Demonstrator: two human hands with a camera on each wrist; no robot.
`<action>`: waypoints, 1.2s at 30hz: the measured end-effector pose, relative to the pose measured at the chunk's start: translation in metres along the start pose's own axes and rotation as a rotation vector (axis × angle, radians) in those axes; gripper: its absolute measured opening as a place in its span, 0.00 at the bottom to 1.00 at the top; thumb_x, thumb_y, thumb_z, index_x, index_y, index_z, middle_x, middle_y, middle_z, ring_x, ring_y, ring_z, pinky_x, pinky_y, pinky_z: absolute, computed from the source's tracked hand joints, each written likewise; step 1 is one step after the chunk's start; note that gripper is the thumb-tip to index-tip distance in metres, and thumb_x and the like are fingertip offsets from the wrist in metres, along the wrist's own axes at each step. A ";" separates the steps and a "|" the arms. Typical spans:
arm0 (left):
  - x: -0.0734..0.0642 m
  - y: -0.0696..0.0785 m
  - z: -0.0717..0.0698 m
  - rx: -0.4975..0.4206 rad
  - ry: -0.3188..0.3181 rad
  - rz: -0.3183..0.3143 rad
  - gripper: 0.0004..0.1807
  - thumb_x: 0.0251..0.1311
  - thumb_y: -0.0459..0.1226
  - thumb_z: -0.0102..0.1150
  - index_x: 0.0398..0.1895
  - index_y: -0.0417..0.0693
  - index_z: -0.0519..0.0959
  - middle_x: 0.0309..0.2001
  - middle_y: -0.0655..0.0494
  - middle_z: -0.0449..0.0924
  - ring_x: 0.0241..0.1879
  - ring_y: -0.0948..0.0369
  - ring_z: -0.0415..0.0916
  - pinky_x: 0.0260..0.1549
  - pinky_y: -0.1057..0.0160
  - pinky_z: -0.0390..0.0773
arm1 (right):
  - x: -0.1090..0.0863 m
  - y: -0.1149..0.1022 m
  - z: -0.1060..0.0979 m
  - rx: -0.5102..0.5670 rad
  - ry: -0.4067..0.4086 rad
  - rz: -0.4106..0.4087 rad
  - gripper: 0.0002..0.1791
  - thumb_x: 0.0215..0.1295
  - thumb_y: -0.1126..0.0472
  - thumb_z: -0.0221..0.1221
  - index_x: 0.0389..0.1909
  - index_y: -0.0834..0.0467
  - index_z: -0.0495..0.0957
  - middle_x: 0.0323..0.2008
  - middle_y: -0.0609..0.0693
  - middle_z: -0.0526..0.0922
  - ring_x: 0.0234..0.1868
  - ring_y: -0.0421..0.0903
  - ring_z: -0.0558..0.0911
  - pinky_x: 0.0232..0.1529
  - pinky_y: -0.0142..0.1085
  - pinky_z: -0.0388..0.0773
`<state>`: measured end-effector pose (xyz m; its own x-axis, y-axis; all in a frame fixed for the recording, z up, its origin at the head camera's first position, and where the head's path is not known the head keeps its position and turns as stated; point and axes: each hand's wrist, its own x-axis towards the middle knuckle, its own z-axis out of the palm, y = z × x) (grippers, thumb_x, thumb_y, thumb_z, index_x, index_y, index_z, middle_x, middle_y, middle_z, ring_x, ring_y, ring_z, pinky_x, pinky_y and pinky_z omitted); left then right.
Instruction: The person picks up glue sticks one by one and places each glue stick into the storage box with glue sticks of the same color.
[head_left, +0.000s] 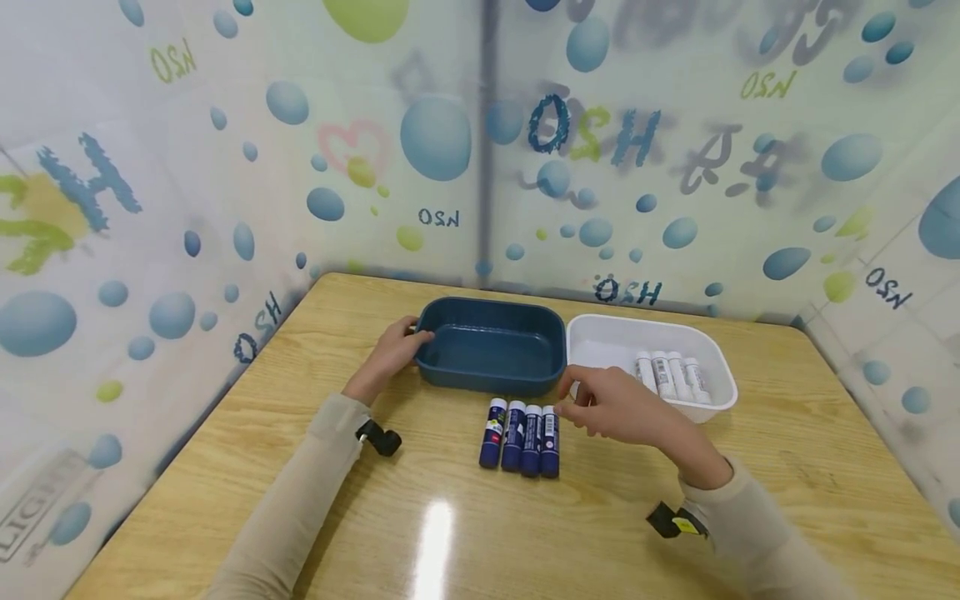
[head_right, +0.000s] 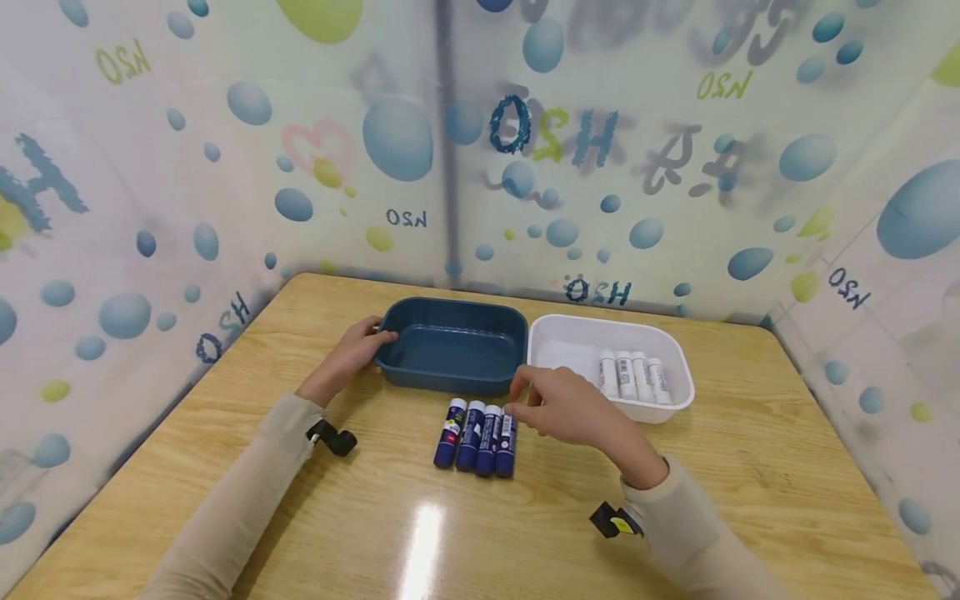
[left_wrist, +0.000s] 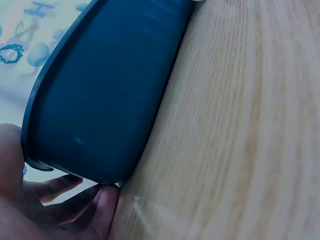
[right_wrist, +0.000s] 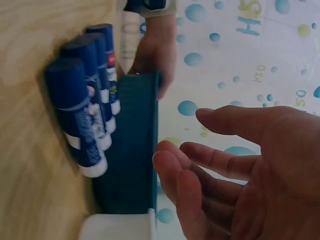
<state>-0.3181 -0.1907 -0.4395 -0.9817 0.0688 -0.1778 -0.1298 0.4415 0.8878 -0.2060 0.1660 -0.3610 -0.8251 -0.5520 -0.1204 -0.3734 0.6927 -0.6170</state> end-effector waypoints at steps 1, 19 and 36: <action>0.000 0.000 0.000 0.001 0.000 0.000 0.31 0.78 0.46 0.48 0.79 0.42 0.61 0.68 0.37 0.71 0.59 0.48 0.79 0.46 0.62 0.83 | 0.001 0.001 0.004 -0.007 -0.003 0.002 0.13 0.74 0.53 0.62 0.50 0.56 0.78 0.27 0.50 0.85 0.25 0.48 0.84 0.25 0.36 0.78; 0.001 -0.001 -0.001 0.020 0.016 0.006 0.31 0.78 0.46 0.49 0.78 0.43 0.61 0.68 0.37 0.72 0.58 0.48 0.80 0.45 0.62 0.83 | 0.009 0.020 0.027 -0.045 -0.020 0.082 0.26 0.71 0.49 0.65 0.64 0.55 0.72 0.24 0.45 0.80 0.23 0.42 0.77 0.25 0.35 0.73; -0.003 0.000 0.000 -0.016 0.003 0.004 0.31 0.78 0.46 0.49 0.78 0.43 0.62 0.70 0.37 0.69 0.63 0.46 0.77 0.49 0.59 0.82 | 0.013 0.035 0.036 0.026 -0.088 0.060 0.33 0.68 0.48 0.68 0.68 0.58 0.71 0.25 0.47 0.80 0.21 0.42 0.77 0.23 0.34 0.72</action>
<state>-0.3149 -0.1905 -0.4388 -0.9826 0.0681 -0.1730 -0.1280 0.4271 0.8951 -0.2146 0.1661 -0.4116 -0.8048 -0.5492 -0.2252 -0.3124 0.7144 -0.6261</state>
